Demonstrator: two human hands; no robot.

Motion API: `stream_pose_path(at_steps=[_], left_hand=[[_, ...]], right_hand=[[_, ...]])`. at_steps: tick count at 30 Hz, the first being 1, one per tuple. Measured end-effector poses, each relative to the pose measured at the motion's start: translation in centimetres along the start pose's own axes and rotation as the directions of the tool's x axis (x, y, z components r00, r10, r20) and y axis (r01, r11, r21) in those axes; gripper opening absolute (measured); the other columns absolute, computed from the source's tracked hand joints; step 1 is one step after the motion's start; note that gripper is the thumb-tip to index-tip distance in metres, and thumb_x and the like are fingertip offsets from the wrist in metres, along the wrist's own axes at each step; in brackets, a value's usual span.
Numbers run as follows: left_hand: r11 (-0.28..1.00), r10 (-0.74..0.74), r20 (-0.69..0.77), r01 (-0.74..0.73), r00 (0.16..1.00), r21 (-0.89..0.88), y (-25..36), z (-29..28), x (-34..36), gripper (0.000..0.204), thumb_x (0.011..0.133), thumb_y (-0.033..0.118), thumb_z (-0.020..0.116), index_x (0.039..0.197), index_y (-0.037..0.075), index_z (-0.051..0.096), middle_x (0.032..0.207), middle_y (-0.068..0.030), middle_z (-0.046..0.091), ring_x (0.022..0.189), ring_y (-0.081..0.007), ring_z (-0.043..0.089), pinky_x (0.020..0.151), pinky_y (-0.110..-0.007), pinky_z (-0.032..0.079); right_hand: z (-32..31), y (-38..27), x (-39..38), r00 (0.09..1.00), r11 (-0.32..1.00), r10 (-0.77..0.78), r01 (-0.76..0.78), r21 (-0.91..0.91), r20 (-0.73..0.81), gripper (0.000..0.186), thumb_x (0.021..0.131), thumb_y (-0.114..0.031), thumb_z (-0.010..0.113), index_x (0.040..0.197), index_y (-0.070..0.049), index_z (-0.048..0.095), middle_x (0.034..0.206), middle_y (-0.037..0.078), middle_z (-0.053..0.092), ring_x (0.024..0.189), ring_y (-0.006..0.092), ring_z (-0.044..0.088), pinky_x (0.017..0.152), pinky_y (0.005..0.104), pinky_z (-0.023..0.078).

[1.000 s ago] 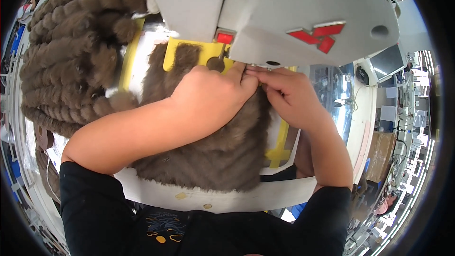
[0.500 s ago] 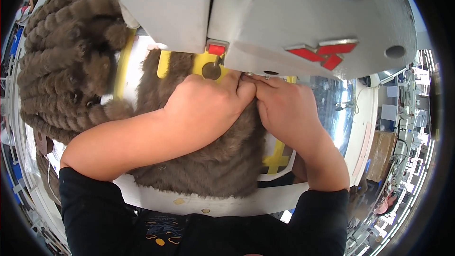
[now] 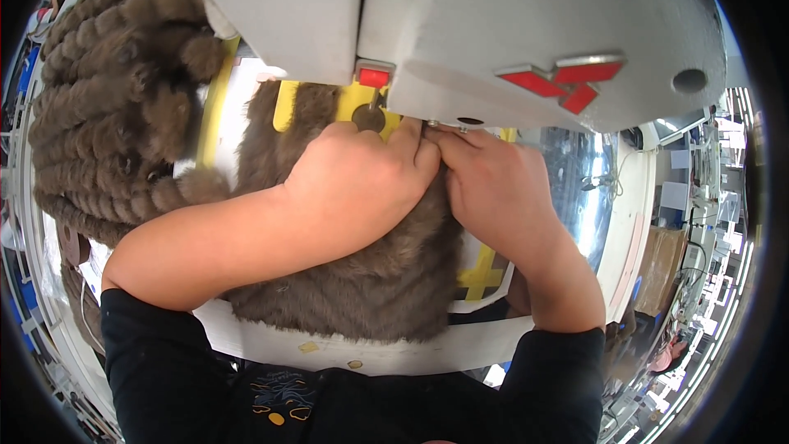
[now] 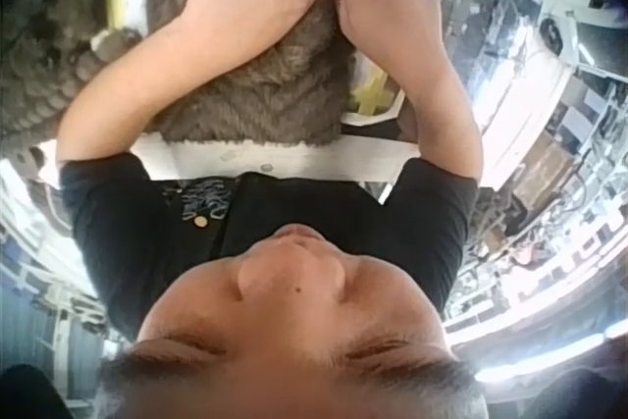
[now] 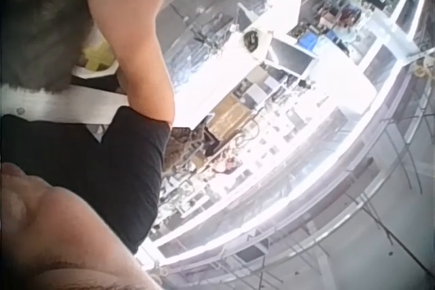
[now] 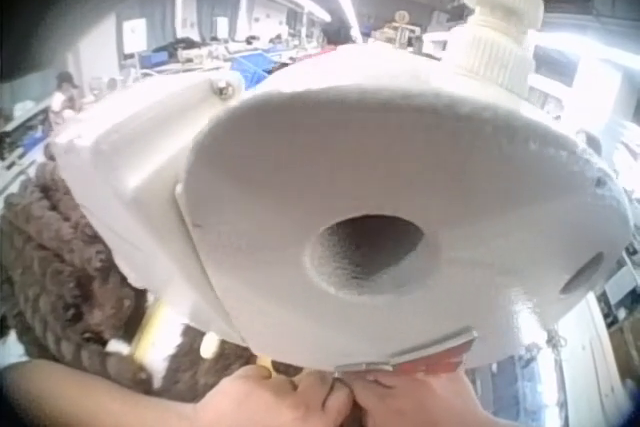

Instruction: Sewing fur pieces onto a fabric base using an industrial sewing machine.

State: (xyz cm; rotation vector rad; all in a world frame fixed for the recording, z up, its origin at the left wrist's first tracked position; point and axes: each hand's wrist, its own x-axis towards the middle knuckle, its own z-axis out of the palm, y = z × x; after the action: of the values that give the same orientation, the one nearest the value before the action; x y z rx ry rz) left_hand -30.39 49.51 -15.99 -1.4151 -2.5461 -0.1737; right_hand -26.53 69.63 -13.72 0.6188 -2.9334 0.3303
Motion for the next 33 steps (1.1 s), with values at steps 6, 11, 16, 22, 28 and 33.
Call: stream_pose_path(at_steps=[6,11,16,22,28,33], left_hand=[[0.995,0.037,-0.015,-0.038,0.999,-0.088,0.0,0.2,0.2,0.023,0.076,0.015,0.063,0.097,0.004,0.065,0.101,-0.0073,0.066,0.064,-0.0186,0.065,0.056,-0.032,0.046],[0.998,0.051,-0.029,-0.052,0.998,-0.037,0.1,0.4,0.3,0.022,0.076,0.015,0.063,0.095,0.005,0.065,0.104,-0.0075,0.066,0.061,-0.0166,0.062,0.055,-0.031,0.045],[0.998,0.054,-0.020,-0.055,0.998,-0.037,-0.1,0.2,0.2,0.023,0.077,0.015,0.063,0.098,0.005,0.066,0.105,-0.0081,0.067,0.061,-0.0162,0.063,0.055,-0.032,0.046],[0.992,0.105,-0.099,-0.110,0.990,-0.056,-0.6,0.6,-0.2,0.030,0.078,0.016,0.063,0.106,0.006,0.067,0.116,-0.0101,0.069,0.063,-0.0160,0.063,0.058,-0.031,0.049],[0.990,0.136,-0.081,-0.139,0.987,-0.031,-0.8,-0.4,-0.8,0.034,0.079,0.017,0.063,0.111,0.008,0.067,0.123,-0.0110,0.070,0.063,-0.0148,0.062,0.059,-0.030,0.051],[0.988,0.143,0.015,-0.142,0.990,-0.062,-0.9,-0.9,-1.0,0.037,0.077,0.017,0.065,0.113,0.009,0.067,0.124,-0.0117,0.070,0.061,-0.0143,0.062,0.056,-0.030,0.050]], right_hand=[[-0.2,0.3,0.0,0.998,0.999,0.031,-0.031,0.006,0.053,0.012,0.085,-0.009,0.060,0.093,-0.010,0.069,0.092,0.002,0.070,0.076,0.0250,0.071,0.058,0.0376,0.055],[-0.4,0.7,0.0,0.997,0.999,0.053,-0.053,-0.006,0.050,0.015,0.085,-0.009,0.060,0.095,-0.011,0.071,0.096,0.002,0.072,0.077,0.0247,0.072,0.059,0.0373,0.056],[-0.6,1.5,0.1,0.998,0.999,-0.014,0.011,0.045,0.056,0.024,0.085,-0.009,0.061,0.105,-0.012,0.074,0.100,0.000,0.074,0.085,0.0228,0.072,0.063,0.0372,0.057],[-0.9,2.5,0.2,0.993,0.994,-0.066,0.058,0.089,0.093,0.027,0.086,-0.008,0.060,0.108,-0.010,0.074,0.103,0.001,0.074,0.091,0.0244,0.072,0.067,0.0392,0.057],[-1.0,2.2,0.5,0.993,0.996,-0.037,0.027,0.084,0.112,0.029,0.085,-0.008,0.060,0.111,-0.010,0.075,0.107,0.004,0.075,0.096,0.0269,0.071,0.073,0.0419,0.058],[-1.0,2.1,0.4,0.991,0.996,0.010,-0.022,0.089,0.135,0.032,0.085,-0.007,0.059,0.113,-0.012,0.076,0.102,0.006,0.076,0.094,0.0294,0.071,0.075,0.0425,0.058]])
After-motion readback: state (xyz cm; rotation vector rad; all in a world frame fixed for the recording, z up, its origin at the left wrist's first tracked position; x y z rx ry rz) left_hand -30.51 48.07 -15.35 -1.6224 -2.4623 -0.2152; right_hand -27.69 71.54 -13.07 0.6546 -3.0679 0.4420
